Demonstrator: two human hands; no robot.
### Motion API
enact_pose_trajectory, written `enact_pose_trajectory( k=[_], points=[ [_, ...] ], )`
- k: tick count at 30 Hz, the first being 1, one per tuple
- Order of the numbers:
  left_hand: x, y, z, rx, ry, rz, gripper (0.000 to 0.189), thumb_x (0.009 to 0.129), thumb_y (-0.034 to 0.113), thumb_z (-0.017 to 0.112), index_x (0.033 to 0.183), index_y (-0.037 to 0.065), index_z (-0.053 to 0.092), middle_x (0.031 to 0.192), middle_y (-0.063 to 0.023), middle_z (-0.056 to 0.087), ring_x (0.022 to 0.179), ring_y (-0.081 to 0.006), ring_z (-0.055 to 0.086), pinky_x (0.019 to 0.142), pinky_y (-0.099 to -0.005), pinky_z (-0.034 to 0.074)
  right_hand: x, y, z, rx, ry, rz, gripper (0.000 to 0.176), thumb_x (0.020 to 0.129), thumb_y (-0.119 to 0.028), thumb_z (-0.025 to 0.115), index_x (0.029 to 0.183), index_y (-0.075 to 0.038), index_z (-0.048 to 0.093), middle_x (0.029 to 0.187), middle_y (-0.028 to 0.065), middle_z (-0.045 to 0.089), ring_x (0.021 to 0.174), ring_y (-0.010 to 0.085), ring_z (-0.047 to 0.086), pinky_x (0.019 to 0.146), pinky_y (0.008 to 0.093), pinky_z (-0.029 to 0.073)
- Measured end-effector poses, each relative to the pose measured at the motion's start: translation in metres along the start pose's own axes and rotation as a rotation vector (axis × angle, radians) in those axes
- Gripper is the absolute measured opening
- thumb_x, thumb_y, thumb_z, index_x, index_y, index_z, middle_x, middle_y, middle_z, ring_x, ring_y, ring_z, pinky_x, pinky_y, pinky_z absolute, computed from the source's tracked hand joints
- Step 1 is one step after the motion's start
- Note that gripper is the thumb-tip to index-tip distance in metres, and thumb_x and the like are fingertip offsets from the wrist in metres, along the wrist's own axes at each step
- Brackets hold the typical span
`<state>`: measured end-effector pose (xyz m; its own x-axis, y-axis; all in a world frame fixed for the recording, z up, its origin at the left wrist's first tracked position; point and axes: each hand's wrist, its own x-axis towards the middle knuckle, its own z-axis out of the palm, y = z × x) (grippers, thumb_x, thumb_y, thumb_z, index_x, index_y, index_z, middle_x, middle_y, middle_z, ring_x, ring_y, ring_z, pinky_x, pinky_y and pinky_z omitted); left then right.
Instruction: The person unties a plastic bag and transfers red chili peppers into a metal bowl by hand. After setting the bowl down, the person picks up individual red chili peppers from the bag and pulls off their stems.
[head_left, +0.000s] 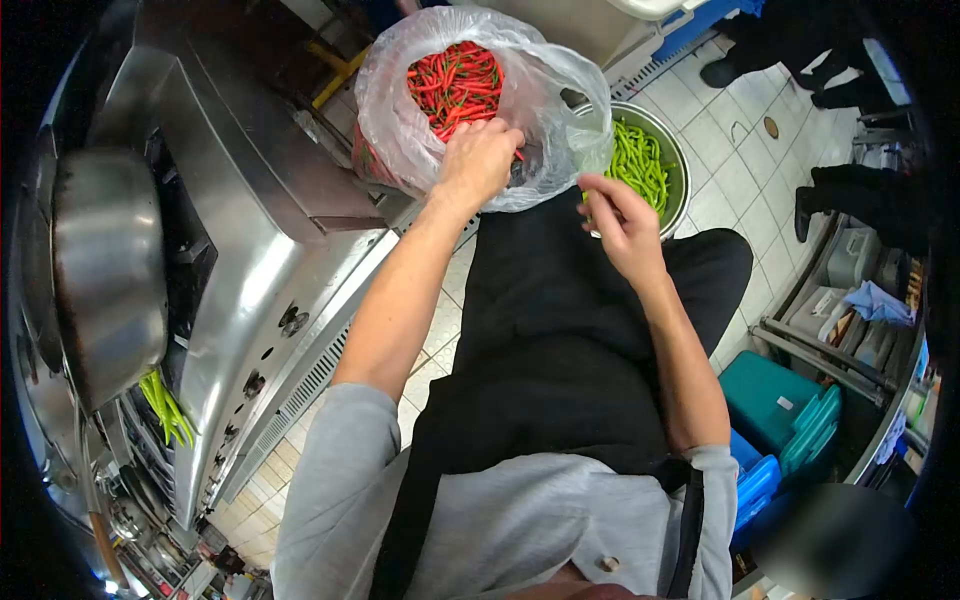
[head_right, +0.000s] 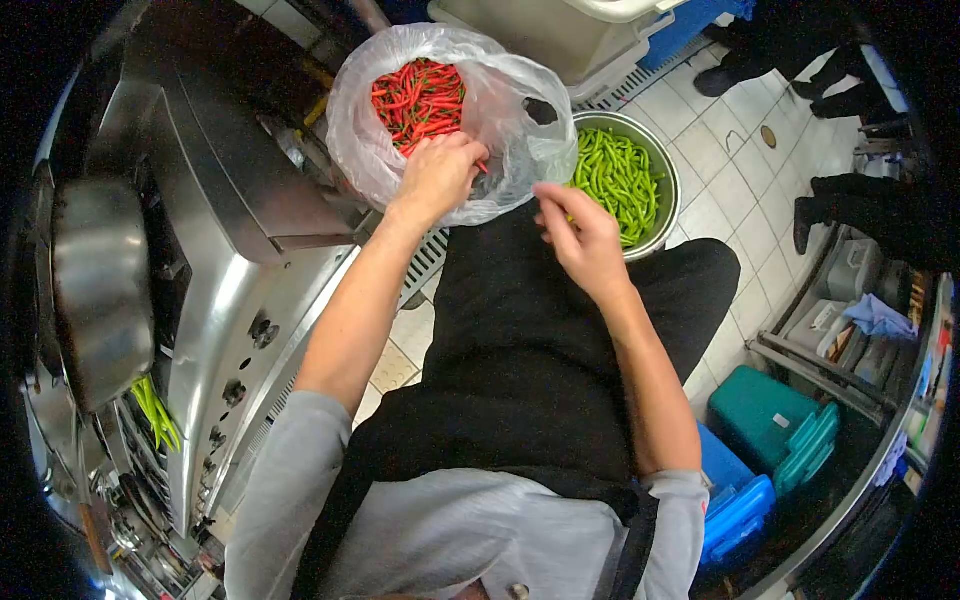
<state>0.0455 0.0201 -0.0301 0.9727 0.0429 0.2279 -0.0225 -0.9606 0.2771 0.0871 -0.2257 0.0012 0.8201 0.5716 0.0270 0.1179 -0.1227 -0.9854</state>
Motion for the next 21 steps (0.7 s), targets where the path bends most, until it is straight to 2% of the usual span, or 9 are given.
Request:
enact_pose_trajectory(
  k=[4,6,7,8,10,11,13,16,21],
  points=[
    [0.006,0.006,-0.01,-0.143,0.023,-0.168,0.015,0.088,0.013,0.068,0.103,0.011,0.071,0.107,-0.0116,0.069,0.1,-0.0333,0.065,0.086,-0.0461,0.051,0.043,-0.027,0.033,0.035,-0.055,-0.135,0.022,0.1,-0.007,0.06,0.12,0.0,0.067,0.103,0.0061,0.07,0.085,0.0105,0.067,0.068,0.0245,0.056],
    [0.006,0.007,-0.017,-0.305,0.391,-0.33,0.02,0.086,0.017,0.071,0.106,0.014,0.072,0.108,-0.0128,0.069,0.104,-0.0322,0.064,0.095,-0.0449,0.046,0.062,-0.03,0.05,0.06,-0.059,-0.195,0.024,0.102,-0.009,0.059,0.123,0.0,0.066,0.11,0.005,0.069,0.09,0.0112,0.067,0.071,0.0248,0.058],
    [0.007,0.006,-0.021,-0.318,0.423,-0.4,0.019,0.088,0.016,0.071,0.106,0.01,0.071,0.104,-0.0098,0.071,0.096,-0.0244,0.066,0.09,-0.0372,0.049,0.069,-0.028,0.06,0.117,-0.044,-0.173,0.024,0.102,-0.009,0.059,0.124,0.0,0.065,0.109,0.0044,0.069,0.09,0.0105,0.066,0.071,0.025,0.058],
    [0.009,0.003,-0.024,-0.306,0.426,-0.399,0.019,0.088,0.016,0.071,0.106,0.01,0.071,0.104,-0.0098,0.071,0.096,-0.0244,0.066,0.09,-0.0372,0.049,0.076,-0.026,0.068,0.174,-0.035,-0.151,0.025,0.102,-0.01,0.059,0.124,0.0,0.065,0.107,0.0037,0.069,0.091,0.0097,0.065,0.071,0.0252,0.058],
    [0.014,-0.003,-0.028,-1.174,0.482,-0.706,0.017,0.091,0.011,0.07,0.107,0.004,0.067,0.098,-0.0034,0.069,0.089,-0.013,0.064,0.082,-0.0281,0.049,0.087,-0.02,0.08,0.222,-0.064,-0.087,0.027,0.102,-0.012,0.059,0.127,-0.001,0.063,0.107,0.0034,0.068,0.092,0.0091,0.064,0.072,0.0256,0.058],
    [0.017,-0.003,-0.036,-1.333,0.506,-0.78,0.016,0.093,0.009,0.07,0.106,0.003,0.064,0.095,0.0011,0.066,0.086,-0.006,0.059,0.078,-0.0212,0.047,0.091,-0.017,0.086,0.254,-0.039,-0.055,0.028,0.1,-0.013,0.061,0.125,0.001,0.064,0.102,0.006,0.07,0.083,0.0102,0.065,0.067,0.0261,0.056],
    [0.015,-0.001,-0.049,-1.429,0.532,-0.787,0.014,0.093,0.008,0.069,0.106,0.005,0.064,0.094,0.001,0.066,0.086,-0.0065,0.059,0.078,-0.022,0.047,0.102,0.004,0.097,0.224,0.016,-0.143,0.033,0.098,-0.017,0.064,0.125,0.001,0.064,0.097,0.0105,0.072,0.067,0.0096,0.064,0.06,0.0279,0.053],
    [0.012,-0.001,-0.053,-1.605,0.538,-0.772,0.014,0.093,0.008,0.071,0.106,0.007,0.065,0.096,0.0004,0.067,0.086,-0.0073,0.06,0.079,-0.0224,0.048,0.102,-0.005,0.091,0.145,-0.084,-0.029,0.034,0.101,-0.017,0.062,0.131,-0.001,0.06,0.102,0.0033,0.068,0.082,0.0079,0.064,0.063,0.026,0.057],
    [-0.007,0.016,-0.041,-1.853,0.41,-0.718,0.016,0.096,0.014,0.071,0.11,0.008,0.065,0.107,-0.0028,0.071,0.101,-0.0113,0.064,0.09,-0.0272,0.049,0.084,-0.009,0.094,0.259,-0.23,0.014,0.032,0.102,-0.022,0.061,0.128,-0.004,0.064,0.093,0.0013,0.068,0.073,0.0068,0.061,0.055,0.0242,0.051]
  ],
)
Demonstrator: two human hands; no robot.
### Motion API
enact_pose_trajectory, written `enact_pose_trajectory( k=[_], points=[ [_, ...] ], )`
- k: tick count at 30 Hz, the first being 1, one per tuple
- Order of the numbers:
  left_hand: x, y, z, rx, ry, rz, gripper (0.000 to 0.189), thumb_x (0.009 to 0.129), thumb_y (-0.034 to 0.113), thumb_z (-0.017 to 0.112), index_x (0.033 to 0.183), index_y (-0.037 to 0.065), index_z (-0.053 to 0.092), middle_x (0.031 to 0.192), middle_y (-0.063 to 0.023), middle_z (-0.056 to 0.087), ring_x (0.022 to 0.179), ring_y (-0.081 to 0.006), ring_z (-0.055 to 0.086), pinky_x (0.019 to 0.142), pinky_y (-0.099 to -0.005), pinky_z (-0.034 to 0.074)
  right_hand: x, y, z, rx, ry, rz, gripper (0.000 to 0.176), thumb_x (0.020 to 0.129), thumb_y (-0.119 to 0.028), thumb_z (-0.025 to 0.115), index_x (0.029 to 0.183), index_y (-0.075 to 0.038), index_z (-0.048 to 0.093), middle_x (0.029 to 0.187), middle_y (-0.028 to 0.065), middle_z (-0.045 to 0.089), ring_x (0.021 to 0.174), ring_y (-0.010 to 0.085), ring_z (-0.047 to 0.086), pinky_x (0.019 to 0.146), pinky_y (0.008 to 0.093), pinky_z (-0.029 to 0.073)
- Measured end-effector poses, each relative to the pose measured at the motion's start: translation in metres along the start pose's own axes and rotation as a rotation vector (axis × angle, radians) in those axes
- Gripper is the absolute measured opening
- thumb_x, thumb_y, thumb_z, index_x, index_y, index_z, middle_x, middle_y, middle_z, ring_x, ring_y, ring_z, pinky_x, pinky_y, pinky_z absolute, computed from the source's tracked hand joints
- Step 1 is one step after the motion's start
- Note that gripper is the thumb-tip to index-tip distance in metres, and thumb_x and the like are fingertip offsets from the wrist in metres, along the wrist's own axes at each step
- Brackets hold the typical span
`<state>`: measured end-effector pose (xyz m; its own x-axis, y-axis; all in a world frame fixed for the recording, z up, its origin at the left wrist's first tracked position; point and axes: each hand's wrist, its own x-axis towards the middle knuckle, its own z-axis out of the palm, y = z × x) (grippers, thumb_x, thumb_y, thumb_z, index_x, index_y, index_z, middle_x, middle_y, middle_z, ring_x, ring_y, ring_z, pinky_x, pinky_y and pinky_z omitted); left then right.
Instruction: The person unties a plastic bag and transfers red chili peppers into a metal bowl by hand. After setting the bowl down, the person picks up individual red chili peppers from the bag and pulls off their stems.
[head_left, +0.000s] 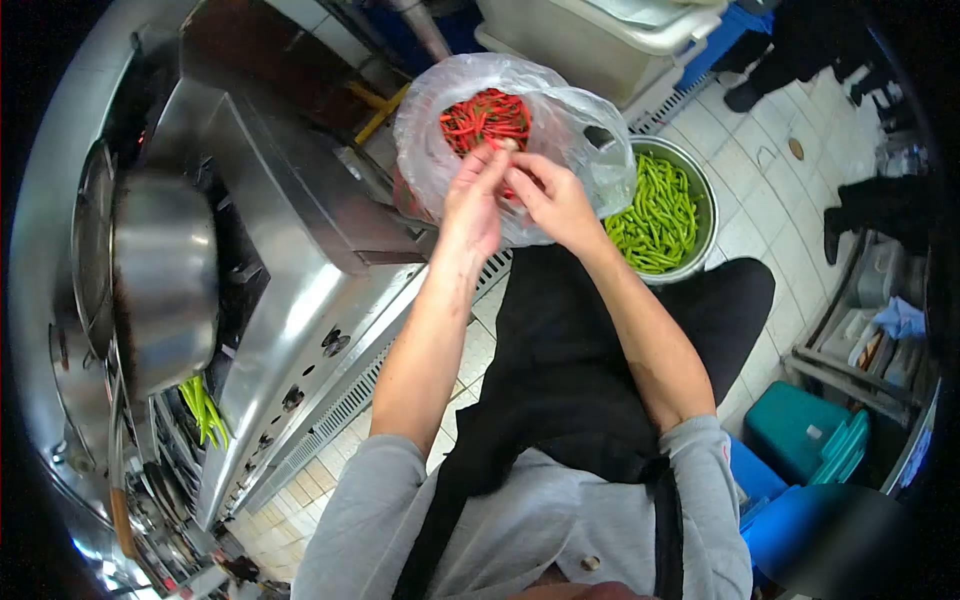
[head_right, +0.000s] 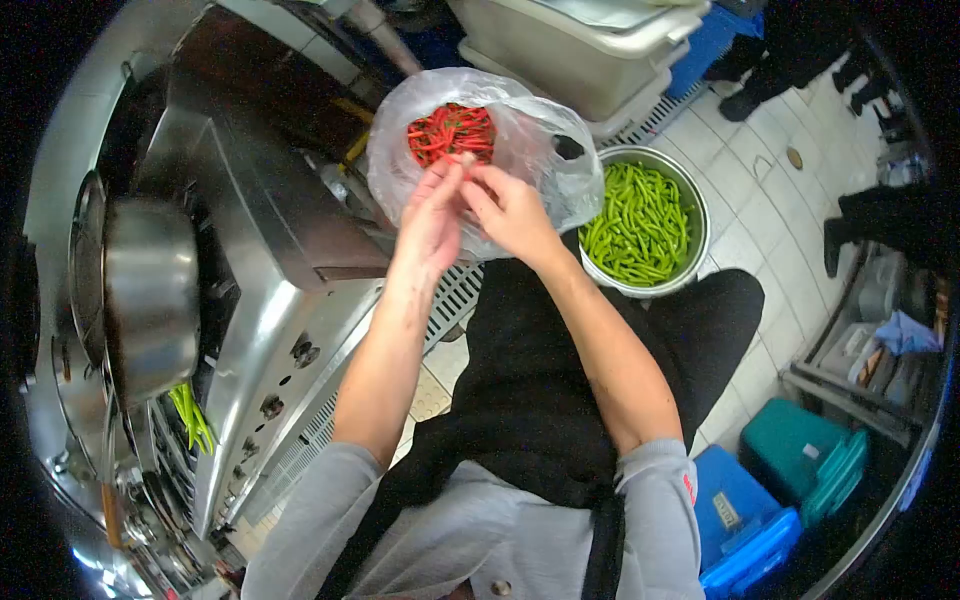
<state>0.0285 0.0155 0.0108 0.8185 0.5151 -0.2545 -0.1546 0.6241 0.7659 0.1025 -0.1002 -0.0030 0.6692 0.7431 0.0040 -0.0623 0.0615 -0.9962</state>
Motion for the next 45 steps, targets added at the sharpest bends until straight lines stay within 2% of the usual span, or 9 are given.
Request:
enact_pose_trajectory(
  k=[5,7,13,21,27,29,34,40,45],
  points=[
    [-0.013,-0.018,0.005,-0.016,-0.013,0.174,0.014,0.097,0.016,0.069,0.109,0.01,0.064,0.095,0.0005,0.07,0.089,-0.008,0.064,0.08,-0.0253,0.051,-0.009,0.01,-0.004,-0.14,0.087,-0.125,0.025,0.103,-0.019,0.059,0.118,-0.002,0.069,0.08,-0.0014,0.063,0.063,0.004,0.054,0.054,0.0211,0.044],
    [-0.011,-0.019,0.011,0.028,0.078,0.264,0.011,0.098,0.013,0.068,0.106,0.009,0.061,0.089,0.0017,0.067,0.081,-0.0058,0.061,0.074,-0.0241,0.05,-0.009,0.01,-0.002,-0.092,0.079,-0.062,0.022,0.1,-0.011,0.061,0.115,0.003,0.069,0.094,0.0041,0.071,0.077,0.009,0.061,0.07,0.0241,0.05],
    [-0.013,-0.007,0.007,0.207,0.122,0.314,0.018,0.094,0.009,0.072,0.108,0.007,0.06,0.088,0.0004,0.069,0.079,-0.0063,0.062,0.071,-0.0221,0.05,-0.007,0.001,0.009,-0.303,0.106,-0.302,0.02,0.098,-0.008,0.062,0.112,0.005,0.07,0.094,0.0109,0.074,0.084,0.014,0.067,0.075,0.0291,0.053],
    [0.001,0.02,0.003,0.247,0.122,-0.086,0.021,0.092,0.007,0.069,0.112,0.003,0.063,0.097,-0.0071,0.071,0.088,-0.0156,0.067,0.081,-0.0307,0.054,-0.007,0.009,0.004,-0.359,0.18,-0.305,0.017,0.092,-0.005,0.062,0.106,0.002,0.07,0.091,0.0188,0.072,0.081,0.0277,0.072,0.073,0.0342,0.055],
    [0.041,0.037,-0.014,0.242,0.346,0.064,0.016,0.094,0.005,0.051,0.107,0.001,0.06,0.087,-0.0091,0.066,0.082,-0.0214,0.068,0.077,-0.0321,0.056,-0.009,0.02,-0.004,-0.393,0.123,-0.332,0.017,0.095,-0.007,0.062,0.107,0.003,0.07,0.092,0.0153,0.072,0.082,0.0233,0.07,0.076,0.033,0.054],
    [0.046,0.042,-0.02,0.626,0.334,0.134,0.018,0.092,0.009,0.051,0.103,0.001,0.061,0.081,-0.0052,0.064,0.078,-0.0176,0.066,0.072,-0.0311,0.056,-0.005,0.024,-0.01,-0.428,0.131,-0.3,0.019,0.095,-0.006,0.062,0.111,0.003,0.069,0.094,0.0153,0.071,0.083,0.0243,0.069,0.078,0.0333,0.054],
    [0.039,0.034,-0.006,1.729,0.165,0.007,0.037,0.088,0.031,0.065,0.118,0.01,0.065,0.107,-0.0196,0.073,0.103,-0.0402,0.069,0.089,-0.0505,0.053,0.011,0.029,-0.014,-0.512,0.141,-0.345,0.031,0.095,-0.006,0.06,0.124,0.002,0.064,0.11,0.0169,0.068,0.093,0.0256,0.066,0.086,0.0345,0.052],
    [0.058,0.001,-0.036,1.724,0.202,0.143,0.048,0.082,0.043,0.076,0.118,0.011,0.068,0.099,-0.018,0.074,0.097,-0.0365,0.071,0.085,-0.0473,0.054,0.03,0.025,-0.011,-0.472,0.165,-0.328,0.042,0.094,-0.007,0.06,0.135,0.002,0.058,0.126,0.0189,0.061,0.104,0.0277,0.063,0.09,0.0361,0.052],
    [0.07,0.005,-0.047,1.362,0.225,0.0,0.04,0.082,0.037,0.077,0.111,0.01,0.073,0.088,-0.0139,0.073,0.083,-0.0273,0.071,0.078,-0.0389,0.054,0.04,0.039,-0.008,-0.37,0.126,-0.094,0.039,0.098,-0.014,0.063,0.134,0.001,0.06,0.124,0.0143,0.063,0.096,0.0191,0.066,0.071,0.0299,0.057]
  ],
)
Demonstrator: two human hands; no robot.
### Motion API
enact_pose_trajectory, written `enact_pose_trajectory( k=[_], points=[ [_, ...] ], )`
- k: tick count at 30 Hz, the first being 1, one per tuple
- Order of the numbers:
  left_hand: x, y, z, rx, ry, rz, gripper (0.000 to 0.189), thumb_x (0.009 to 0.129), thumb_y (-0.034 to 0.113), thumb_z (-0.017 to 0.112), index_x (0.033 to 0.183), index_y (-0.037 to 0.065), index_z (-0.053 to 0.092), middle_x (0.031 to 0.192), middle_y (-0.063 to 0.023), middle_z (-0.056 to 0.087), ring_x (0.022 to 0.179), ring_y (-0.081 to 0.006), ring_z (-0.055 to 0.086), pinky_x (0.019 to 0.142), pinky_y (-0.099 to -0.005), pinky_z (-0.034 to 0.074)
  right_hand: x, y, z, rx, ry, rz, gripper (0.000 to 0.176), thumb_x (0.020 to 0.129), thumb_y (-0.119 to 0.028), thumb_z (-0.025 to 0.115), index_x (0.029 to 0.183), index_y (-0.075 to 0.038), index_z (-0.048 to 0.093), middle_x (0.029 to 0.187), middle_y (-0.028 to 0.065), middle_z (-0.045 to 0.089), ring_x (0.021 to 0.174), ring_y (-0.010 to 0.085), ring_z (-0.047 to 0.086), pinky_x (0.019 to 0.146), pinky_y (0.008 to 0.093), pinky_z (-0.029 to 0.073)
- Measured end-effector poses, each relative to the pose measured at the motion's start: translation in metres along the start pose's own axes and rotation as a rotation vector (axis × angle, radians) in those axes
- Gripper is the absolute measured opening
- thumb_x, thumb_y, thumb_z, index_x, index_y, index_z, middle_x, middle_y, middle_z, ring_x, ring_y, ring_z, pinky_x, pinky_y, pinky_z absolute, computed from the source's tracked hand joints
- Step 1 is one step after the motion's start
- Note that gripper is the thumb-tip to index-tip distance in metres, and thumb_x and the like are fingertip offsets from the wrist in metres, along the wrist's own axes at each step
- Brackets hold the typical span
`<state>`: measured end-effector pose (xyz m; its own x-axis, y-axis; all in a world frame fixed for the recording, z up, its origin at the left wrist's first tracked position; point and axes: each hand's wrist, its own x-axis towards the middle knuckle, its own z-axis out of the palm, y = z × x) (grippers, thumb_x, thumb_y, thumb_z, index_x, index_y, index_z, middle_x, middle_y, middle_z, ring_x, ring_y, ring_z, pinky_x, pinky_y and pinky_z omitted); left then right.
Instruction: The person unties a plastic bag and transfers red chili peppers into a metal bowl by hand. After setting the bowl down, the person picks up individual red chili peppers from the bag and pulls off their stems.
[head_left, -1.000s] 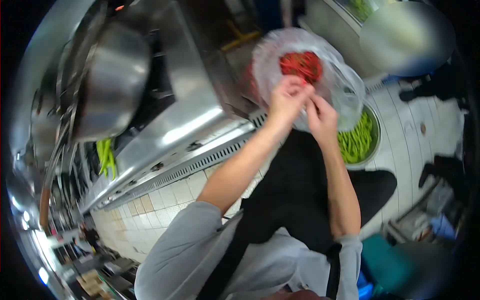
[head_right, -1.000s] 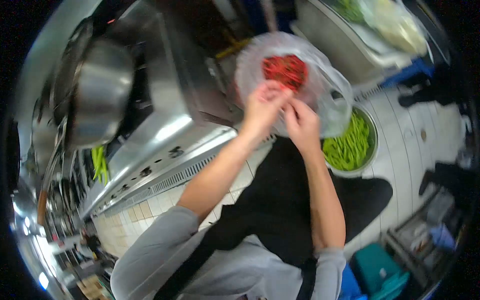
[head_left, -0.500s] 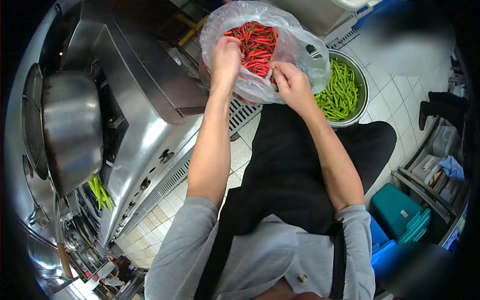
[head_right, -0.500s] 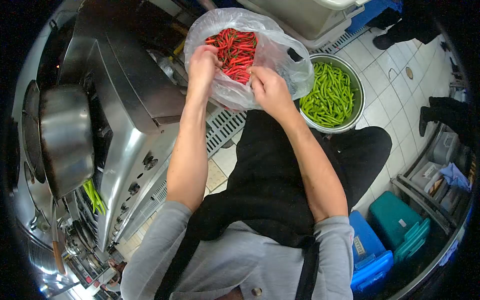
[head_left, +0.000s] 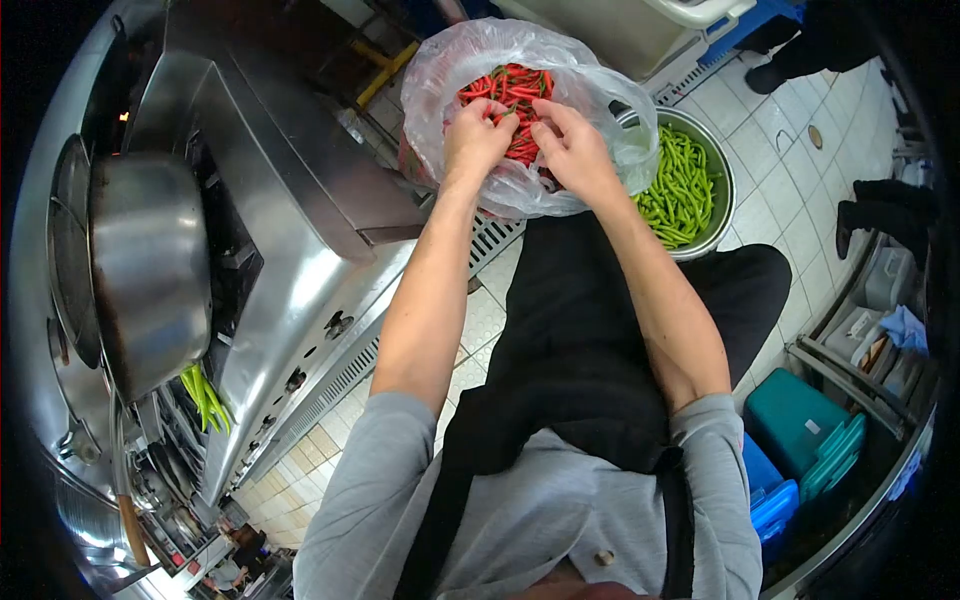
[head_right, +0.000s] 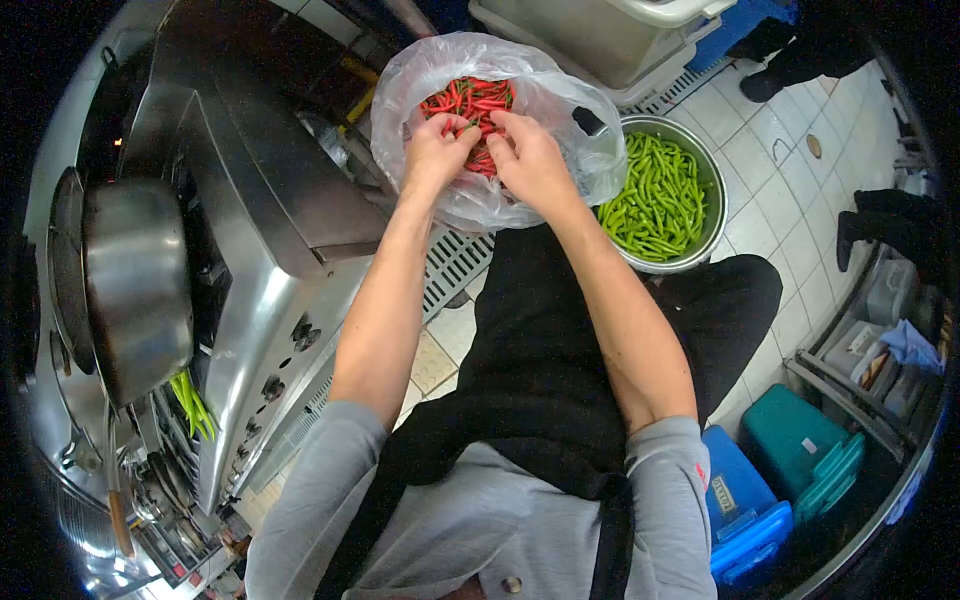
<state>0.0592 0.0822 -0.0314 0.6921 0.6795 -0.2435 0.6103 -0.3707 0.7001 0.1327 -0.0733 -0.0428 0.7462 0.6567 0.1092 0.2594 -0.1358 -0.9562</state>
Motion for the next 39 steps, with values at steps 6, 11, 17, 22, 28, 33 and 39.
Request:
enact_pose_trajectory(
  k=[6,11,17,22,28,33,39],
  points=[
    [-0.01,0.013,-0.009,-0.712,0.112,0.171,0.029,0.1,0.024,0.066,0.116,0.001,0.072,0.095,-0.0025,0.072,0.085,-0.01,0.063,0.077,-0.0246,0.05,-0.017,0.008,0.007,0.086,0.02,0.001,0.039,0.099,-0.018,0.065,0.134,-0.001,0.06,0.12,0.0098,0.065,0.087,0.0132,0.066,0.062,0.0284,0.058],
    [-0.049,0.044,-0.022,-0.846,-0.173,0.089,0.026,0.102,0.017,0.063,0.122,0.002,0.07,0.101,-0.002,0.071,0.089,-0.0066,0.062,0.079,-0.0227,0.051,-0.015,-0.009,0.002,0.2,0.104,-0.02,0.042,0.094,-0.024,0.069,0.128,0.001,0.063,0.11,0.0178,0.069,0.085,0.0218,0.068,0.077,0.0338,0.055],
    [-0.055,0.036,-0.004,-0.822,-0.081,0.196,0.02,0.099,0.017,0.068,0.107,-0.001,0.071,0.093,-0.0009,0.07,0.084,-0.0066,0.061,0.075,-0.0227,0.051,-0.024,-0.018,-0.006,0.241,-0.002,0.04,0.036,0.098,-0.022,0.066,0.128,-0.001,0.064,0.098,0.0103,0.072,0.075,0.0129,0.064,0.066,0.0292,0.053],
    [-0.055,0.034,-0.013,-0.515,-0.043,0.231,0.024,0.098,0.023,0.069,0.098,-0.001,0.072,0.081,-0.0006,0.07,0.074,-0.0054,0.06,0.064,-0.0239,0.049,-0.033,-0.022,-0.009,0.125,0.042,-0.01,0.029,0.096,-0.019,0.066,0.118,0.0,0.069,0.101,0.0198,0.073,0.087,0.0288,0.072,0.078,0.0358,0.055],
    [-0.059,0.034,-0.015,-0.311,-0.031,0.189,0.026,0.097,0.024,0.067,0.09,0.0,0.072,0.074,-0.001,0.068,0.066,-0.0059,0.057,0.06,-0.0269,0.047,-0.036,-0.021,-0.013,-0.071,0.089,-0.212,0.026,0.095,-0.012,0.068,0.118,0.0,0.069,0.097,0.0135,0.072,0.083,0.0196,0.068,0.076,0.0316,0.053],
    [-0.058,0.028,-0.015,-0.498,-0.213,0.124,0.022,0.099,0.023,0.067,0.091,0.004,0.07,0.08,0.0022,0.067,0.069,-0.0045,0.054,0.058,-0.0222,0.041,-0.037,-0.026,-0.01,0.007,0.125,-0.254,0.023,0.093,-0.013,0.066,0.112,0.0,0.07,0.097,0.0196,0.07,0.088,0.0345,0.069,0.077,0.0393,0.054],
    [-0.058,0.03,-0.026,-0.979,-0.449,-0.17,0.017,0.096,0.021,0.066,0.094,0.005,0.071,0.08,0.0002,0.067,0.061,-0.004,0.05,0.054,-0.02,0.037,-0.035,-0.018,-0.006,0.426,0.022,0.024,0.022,0.1,-0.016,0.062,0.114,0.0,0.069,0.093,0.0073,0.072,0.082,0.0173,0.07,0.07,0.0307,0.056]
  ],
)
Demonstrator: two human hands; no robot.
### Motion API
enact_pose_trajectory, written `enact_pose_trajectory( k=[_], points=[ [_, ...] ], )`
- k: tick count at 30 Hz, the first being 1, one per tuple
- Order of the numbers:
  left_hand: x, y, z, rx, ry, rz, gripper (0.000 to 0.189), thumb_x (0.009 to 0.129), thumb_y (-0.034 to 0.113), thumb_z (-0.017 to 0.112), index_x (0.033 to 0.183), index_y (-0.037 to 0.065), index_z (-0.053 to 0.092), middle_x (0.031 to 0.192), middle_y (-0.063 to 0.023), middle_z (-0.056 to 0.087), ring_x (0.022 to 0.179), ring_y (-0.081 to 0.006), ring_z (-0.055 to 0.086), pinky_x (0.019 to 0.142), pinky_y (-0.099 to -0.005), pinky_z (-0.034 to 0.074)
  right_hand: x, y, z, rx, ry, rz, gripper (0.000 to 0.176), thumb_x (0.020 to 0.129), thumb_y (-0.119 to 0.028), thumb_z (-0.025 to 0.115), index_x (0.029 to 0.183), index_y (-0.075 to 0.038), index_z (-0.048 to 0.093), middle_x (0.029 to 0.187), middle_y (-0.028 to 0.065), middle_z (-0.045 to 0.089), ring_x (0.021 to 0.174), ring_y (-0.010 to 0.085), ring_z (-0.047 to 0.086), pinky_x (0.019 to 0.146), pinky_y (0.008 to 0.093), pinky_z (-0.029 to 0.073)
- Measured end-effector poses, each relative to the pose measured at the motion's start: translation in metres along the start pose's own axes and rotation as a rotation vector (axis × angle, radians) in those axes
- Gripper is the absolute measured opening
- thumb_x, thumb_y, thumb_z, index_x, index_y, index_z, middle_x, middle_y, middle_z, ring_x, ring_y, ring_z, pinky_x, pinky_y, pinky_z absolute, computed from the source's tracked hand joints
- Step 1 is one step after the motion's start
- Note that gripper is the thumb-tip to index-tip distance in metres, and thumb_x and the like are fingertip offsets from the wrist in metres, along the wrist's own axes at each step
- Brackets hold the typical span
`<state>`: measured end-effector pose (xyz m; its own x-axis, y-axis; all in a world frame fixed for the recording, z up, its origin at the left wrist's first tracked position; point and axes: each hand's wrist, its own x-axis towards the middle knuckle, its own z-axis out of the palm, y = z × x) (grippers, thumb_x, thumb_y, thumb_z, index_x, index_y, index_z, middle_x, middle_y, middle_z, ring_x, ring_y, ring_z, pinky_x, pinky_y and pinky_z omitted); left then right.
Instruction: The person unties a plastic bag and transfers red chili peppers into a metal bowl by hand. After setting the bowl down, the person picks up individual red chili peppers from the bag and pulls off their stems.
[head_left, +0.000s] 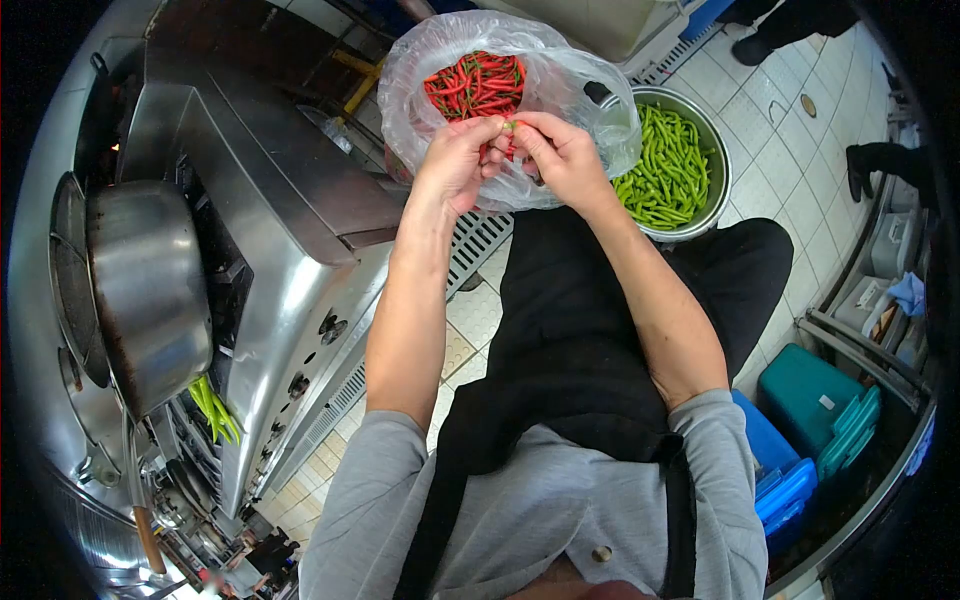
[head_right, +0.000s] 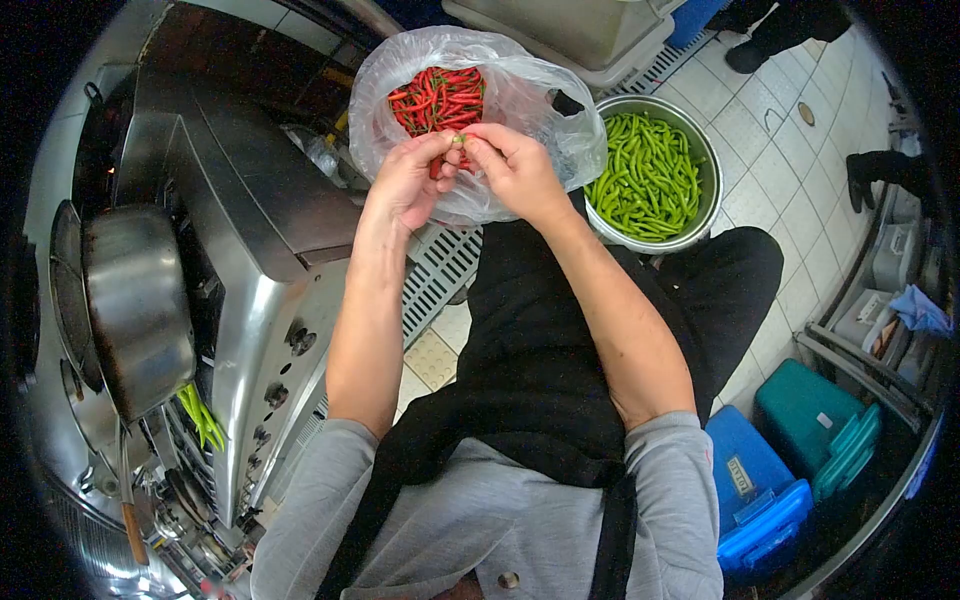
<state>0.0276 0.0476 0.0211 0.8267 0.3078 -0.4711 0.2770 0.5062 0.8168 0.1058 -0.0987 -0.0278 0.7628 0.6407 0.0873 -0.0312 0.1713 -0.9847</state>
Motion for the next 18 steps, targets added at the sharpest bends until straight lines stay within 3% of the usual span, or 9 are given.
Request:
enact_pose_trajectory(
  k=[4,6,7,9,10,13,15,17,18],
  points=[
    [0.029,0.003,-0.014,0.005,0.059,-0.079,0.018,0.098,0.02,0.063,0.096,0.004,0.071,0.084,-0.003,0.07,0.069,-0.0088,0.059,0.062,-0.0225,0.045,-0.006,0.0,-0.002,0.063,-0.024,0.113,0.027,0.105,-0.021,0.058,0.122,-0.002,0.066,0.096,0.0036,0.068,0.082,0.0099,0.065,0.067,0.0244,0.056],
    [0.056,0.001,-0.025,0.65,0.415,0.134,0.021,0.099,0.021,0.06,0.101,0.002,0.068,0.092,-0.0075,0.073,0.084,-0.0151,0.066,0.076,-0.0279,0.051,-0.008,0.001,0.0,0.282,0.076,0.236,0.03,0.106,-0.026,0.055,0.124,-0.003,0.064,0.097,0.0046,0.066,0.083,0.0117,0.065,0.066,0.0272,0.058],
    [0.06,-0.002,-0.03,0.647,0.42,0.138,0.021,0.099,0.021,0.06,0.101,0.002,0.068,0.092,-0.0075,0.073,0.084,-0.0151,0.066,0.076,-0.0279,0.051,-0.007,0.0,-0.001,0.28,0.07,0.234,0.03,0.106,-0.026,0.055,0.124,-0.003,0.064,0.097,0.0046,0.066,0.083,0.0117,0.065,0.066,0.0272,0.058],
    [0.059,0.001,-0.026,0.979,0.511,0.417,0.022,0.102,0.018,0.056,0.106,-0.001,0.066,0.1,-0.0119,0.074,0.096,-0.0189,0.068,0.087,-0.0314,0.051,-0.006,-0.002,-0.006,0.384,0.103,0.283,0.034,0.108,-0.031,0.05,0.126,-0.005,0.06,0.099,0.0052,0.065,0.085,0.0135,0.066,0.067,0.0297,0.059],
    [0.057,0.0,-0.022,0.98,0.512,0.417,0.022,0.102,0.018,0.056,0.106,-0.001,0.066,0.1,-0.0119,0.074,0.096,-0.0189,0.068,0.087,-0.0314,0.051,-0.005,-0.003,-0.008,0.398,0.123,0.302,0.033,0.109,-0.031,0.046,0.126,-0.005,0.06,0.101,0.0055,0.065,0.088,0.014,0.066,0.069,0.0307,0.06],
    [0.031,-0.005,0.016,0.455,0.212,0.484,0.02,0.103,0.012,0.052,0.113,0.0,0.065,0.102,-0.0122,0.073,0.097,-0.0189,0.068,0.092,-0.0342,0.053,-0.002,-0.007,-0.005,0.492,0.181,0.323,0.035,0.109,-0.032,0.047,0.126,-0.004,0.058,0.101,0.0055,0.065,0.09,0.0136,0.066,0.07,0.0324,0.061],
    [-0.001,-0.01,0.051,0.201,0.057,0.17,0.029,0.103,0.019,0.055,0.122,0.0,0.064,0.116,-0.02,0.07,0.111,-0.0295,0.065,0.102,-0.0407,0.049,-0.003,-0.004,-0.001,0.566,0.187,0.32,0.034,0.109,-0.032,0.047,0.125,-0.005,0.058,0.1,0.0048,0.065,0.09,0.014,0.066,0.07,0.0331,0.06],
    [0.011,-0.042,0.046,0.966,0.267,0.766,0.042,0.103,0.028,0.056,0.135,0.001,0.06,0.137,-0.0291,0.057,0.129,-0.0408,0.054,0.113,-0.0451,0.039,-0.001,0.005,0.002,0.638,0.188,0.314,0.032,0.109,-0.031,0.046,0.125,-0.006,0.058,0.1,0.0042,0.065,0.09,0.0144,0.065,0.07,0.0337,0.06],
    [0.009,-0.05,0.045,1.129,0.297,0.739,0.051,0.103,0.033,0.054,0.142,0.002,0.055,0.151,-0.0319,0.042,0.14,-0.0449,0.041,0.119,-0.0457,0.03,0.001,0.012,0.001,0.665,0.209,0.282,0.031,0.109,-0.031,0.046,0.124,-0.007,0.059,0.099,0.0036,0.064,0.087,0.0147,0.065,0.068,0.0337,0.059]
  ],
)
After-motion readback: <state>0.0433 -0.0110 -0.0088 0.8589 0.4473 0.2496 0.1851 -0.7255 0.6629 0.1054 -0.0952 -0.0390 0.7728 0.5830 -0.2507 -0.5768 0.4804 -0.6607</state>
